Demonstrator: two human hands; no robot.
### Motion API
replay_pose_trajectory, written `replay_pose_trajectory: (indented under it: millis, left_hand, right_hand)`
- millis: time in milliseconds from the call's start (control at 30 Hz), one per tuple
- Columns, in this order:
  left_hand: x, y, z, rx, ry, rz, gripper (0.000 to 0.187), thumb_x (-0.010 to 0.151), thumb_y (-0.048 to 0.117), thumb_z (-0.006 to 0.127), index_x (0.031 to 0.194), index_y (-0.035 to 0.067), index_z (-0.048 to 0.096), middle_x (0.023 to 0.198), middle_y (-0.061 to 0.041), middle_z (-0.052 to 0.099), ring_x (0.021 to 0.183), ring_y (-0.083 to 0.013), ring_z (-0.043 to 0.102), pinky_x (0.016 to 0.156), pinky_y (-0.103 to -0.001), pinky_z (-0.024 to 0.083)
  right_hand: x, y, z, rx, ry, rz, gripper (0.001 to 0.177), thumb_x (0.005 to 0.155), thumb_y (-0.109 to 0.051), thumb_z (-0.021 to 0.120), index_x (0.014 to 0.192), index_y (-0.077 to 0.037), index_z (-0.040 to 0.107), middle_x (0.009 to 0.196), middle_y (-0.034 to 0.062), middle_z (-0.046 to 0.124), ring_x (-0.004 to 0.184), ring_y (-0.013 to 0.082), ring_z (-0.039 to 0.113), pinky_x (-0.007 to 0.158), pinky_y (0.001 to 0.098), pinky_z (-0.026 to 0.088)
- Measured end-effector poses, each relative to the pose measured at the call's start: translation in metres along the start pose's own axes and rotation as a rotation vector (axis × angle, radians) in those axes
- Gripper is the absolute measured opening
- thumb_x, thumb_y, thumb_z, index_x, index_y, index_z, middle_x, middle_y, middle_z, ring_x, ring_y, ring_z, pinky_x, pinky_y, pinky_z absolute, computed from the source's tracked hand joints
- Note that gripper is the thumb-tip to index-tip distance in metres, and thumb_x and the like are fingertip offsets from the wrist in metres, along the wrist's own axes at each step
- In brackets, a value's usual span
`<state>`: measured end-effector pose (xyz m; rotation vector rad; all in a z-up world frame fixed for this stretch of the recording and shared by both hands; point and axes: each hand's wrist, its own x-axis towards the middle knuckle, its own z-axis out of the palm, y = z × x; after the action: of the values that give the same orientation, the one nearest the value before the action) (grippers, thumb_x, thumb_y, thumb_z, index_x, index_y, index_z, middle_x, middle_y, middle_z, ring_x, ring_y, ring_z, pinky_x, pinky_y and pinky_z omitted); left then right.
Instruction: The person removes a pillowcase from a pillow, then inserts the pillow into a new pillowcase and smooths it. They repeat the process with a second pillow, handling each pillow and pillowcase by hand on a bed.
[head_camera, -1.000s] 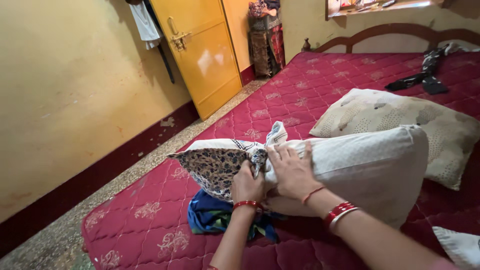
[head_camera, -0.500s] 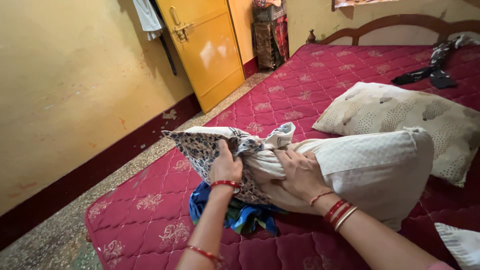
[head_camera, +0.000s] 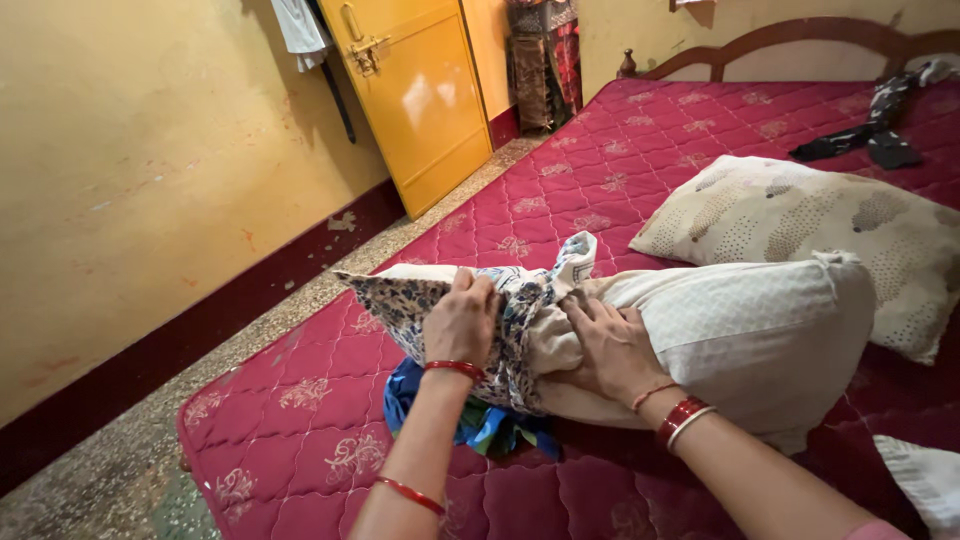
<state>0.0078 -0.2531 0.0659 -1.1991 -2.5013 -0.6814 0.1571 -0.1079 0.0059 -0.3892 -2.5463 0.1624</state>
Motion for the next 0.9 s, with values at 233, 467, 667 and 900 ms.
replay_pose_trajectory:
  millis: [233,467,667,900]
  left_hand:
    - [0.003,-0.057,-0.006,-0.126,0.291,0.075,0.033,0.101,0.030,0.061,0.084,0.001,0.064,0.088,-0.016,0.068,0.081,-0.0378,0.065,0.069,-0.049,0.051]
    - [0.001,-0.124,-0.015,-0.172,0.265,-0.066,0.036,0.102,0.033,0.060,0.087,0.002,0.069,0.085,-0.022,0.070,0.079,-0.0405,0.068,0.072,-0.050,0.051]
    - [-0.017,-0.141,-0.021,-0.231,0.294,-0.199,0.032,0.095,0.037,0.067,0.097,0.006,0.073,0.085,-0.021,0.071,0.080,-0.0408,0.069,0.071,-0.051,0.053]
    - [-0.013,-0.162,-0.012,-0.259,0.176,-0.396,0.088,0.075,0.028,0.091,0.146,0.017,0.040,0.130,-0.030,0.054,0.113,-0.0410,0.061,0.097,-0.044,0.050]
  right_hand:
    - [-0.002,-0.009,-0.003,0.070,-0.001,0.049,0.097,0.061,-0.064,0.086,0.137,-0.013,0.052,0.141,0.0156,0.054,0.131,0.0286,0.052,0.103,0.0465,0.040]
    - [0.009,0.004,-0.009,-0.045,-0.109,0.090,0.073,0.077,-0.035,0.075,0.145,-0.022,0.052,0.129,0.0058,0.063,0.124,0.0234,0.060,0.102,0.0422,0.043]
    - [0.020,0.012,-0.012,0.004,-0.135,0.114,0.086,0.070,-0.041,0.081,0.147,-0.021,0.049,0.134,0.0071,0.059,0.129,0.0268,0.054,0.104,0.0450,0.040]
    - [0.027,0.000,-0.057,-0.130,-0.520,0.045,0.130,0.058,-0.064,0.091,0.157,-0.017,0.021,0.160,0.0107,0.029,0.149,0.0289,0.027,0.121,0.0496,0.019]
